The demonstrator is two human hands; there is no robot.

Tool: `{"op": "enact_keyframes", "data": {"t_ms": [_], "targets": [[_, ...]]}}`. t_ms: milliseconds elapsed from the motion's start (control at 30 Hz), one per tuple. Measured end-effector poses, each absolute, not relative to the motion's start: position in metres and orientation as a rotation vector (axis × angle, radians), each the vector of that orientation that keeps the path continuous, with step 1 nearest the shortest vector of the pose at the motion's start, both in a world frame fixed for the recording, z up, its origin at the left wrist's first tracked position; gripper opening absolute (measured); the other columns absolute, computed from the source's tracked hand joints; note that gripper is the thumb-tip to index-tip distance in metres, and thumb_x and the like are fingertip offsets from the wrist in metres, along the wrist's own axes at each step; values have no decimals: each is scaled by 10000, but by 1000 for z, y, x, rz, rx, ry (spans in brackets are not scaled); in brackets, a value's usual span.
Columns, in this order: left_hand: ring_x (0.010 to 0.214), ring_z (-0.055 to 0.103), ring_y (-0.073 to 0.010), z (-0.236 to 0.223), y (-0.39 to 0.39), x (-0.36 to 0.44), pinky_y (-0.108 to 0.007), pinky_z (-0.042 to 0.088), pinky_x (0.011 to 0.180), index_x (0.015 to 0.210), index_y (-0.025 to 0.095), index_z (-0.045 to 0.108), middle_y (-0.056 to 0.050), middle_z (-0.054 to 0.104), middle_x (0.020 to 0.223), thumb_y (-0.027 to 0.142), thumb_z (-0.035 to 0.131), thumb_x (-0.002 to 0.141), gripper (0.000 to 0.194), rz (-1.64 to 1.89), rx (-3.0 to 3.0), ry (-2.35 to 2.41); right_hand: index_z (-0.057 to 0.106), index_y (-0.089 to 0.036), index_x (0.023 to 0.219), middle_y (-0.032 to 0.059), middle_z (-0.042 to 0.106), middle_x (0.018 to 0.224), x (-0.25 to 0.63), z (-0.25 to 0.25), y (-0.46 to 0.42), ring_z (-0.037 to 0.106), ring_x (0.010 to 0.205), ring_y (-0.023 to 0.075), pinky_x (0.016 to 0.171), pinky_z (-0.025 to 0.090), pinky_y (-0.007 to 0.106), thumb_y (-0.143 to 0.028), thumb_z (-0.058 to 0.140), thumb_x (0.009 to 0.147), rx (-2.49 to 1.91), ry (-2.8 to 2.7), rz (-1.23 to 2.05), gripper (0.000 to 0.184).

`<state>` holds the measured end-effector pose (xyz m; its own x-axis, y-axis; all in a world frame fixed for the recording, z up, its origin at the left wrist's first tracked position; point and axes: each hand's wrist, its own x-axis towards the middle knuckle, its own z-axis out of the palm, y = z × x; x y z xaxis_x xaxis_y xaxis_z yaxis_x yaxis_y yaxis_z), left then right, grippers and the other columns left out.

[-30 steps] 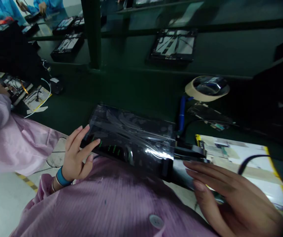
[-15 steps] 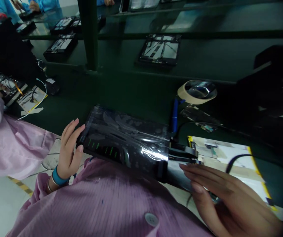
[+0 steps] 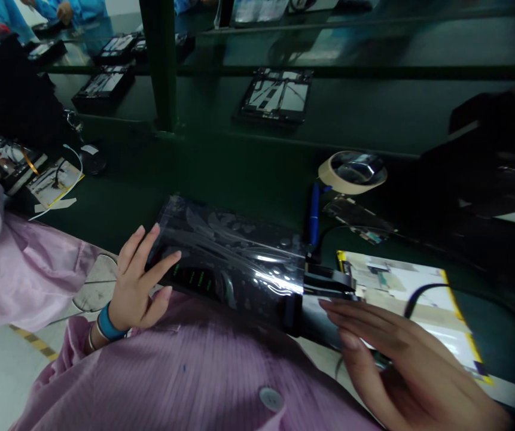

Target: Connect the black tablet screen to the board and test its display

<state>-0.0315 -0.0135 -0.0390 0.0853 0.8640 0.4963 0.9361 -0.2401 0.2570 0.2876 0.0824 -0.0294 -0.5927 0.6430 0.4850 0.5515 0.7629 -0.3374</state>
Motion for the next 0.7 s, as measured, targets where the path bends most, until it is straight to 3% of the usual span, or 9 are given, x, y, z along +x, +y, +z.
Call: {"op": "enact_keyframes", "data": {"t_ms": [167, 267, 433, 567, 700], "targets": [[1501, 195, -346, -40, -13, -33, -545, 200, 1203, 1515, 200, 367, -92, 212, 1648, 331, 400, 956, 575, -961, -2170, -1906, 574, -226, 1067, 103, 694, 921, 289, -24, 81, 687, 865, 253, 728, 579, 397, -136, 491, 959, -772, -2386, 216, 163], [1481, 280, -303, -41, -10, -34, -523, 241, 1203, 1549, 233, 295, -101, 329, 1601, 291, 392, 979, 581, -1102, -2113, -2045, 587, -229, 1029, 96, 697, 922, 301, -23, 86, 689, 883, 257, 770, 572, 402, -135, 517, 954, -887, -2322, 142, 139], [1364, 475, -276, -37, 0, -37, -512, 367, 1157, 1507, 288, 385, -84, 529, 1466, 391, 457, 978, 544, -1533, -1723, -2520, 621, -204, 1002, 102, 714, 928, 341, -42, 127, 692, 872, 268, 770, 562, 407, -199, 513, 964, -1170, -2160, -93, 115], [1361, 483, -293, -38, 9, -43, -552, 308, 1196, 1452, 344, 464, -43, 611, 1380, 512, 520, 923, 558, -1667, -1540, -2720, 660, -178, 995, 124, 711, 1047, 366, -63, 157, 686, 943, 267, 804, 576, 405, -252, 439, 978, -1223, -2322, -85, 234], [1362, 479, -293, -40, 12, -40, -540, 302, 1202, 1435, 350, 485, -28, 597, 1399, 534, 513, 920, 548, -1670, -1489, -2722, 659, -166, 1131, 134, 680, 1163, 367, -75, 160, 661, 1017, 288, 836, 559, 448, -230, 399, 982, -1230, -2367, -10, 306]]}}
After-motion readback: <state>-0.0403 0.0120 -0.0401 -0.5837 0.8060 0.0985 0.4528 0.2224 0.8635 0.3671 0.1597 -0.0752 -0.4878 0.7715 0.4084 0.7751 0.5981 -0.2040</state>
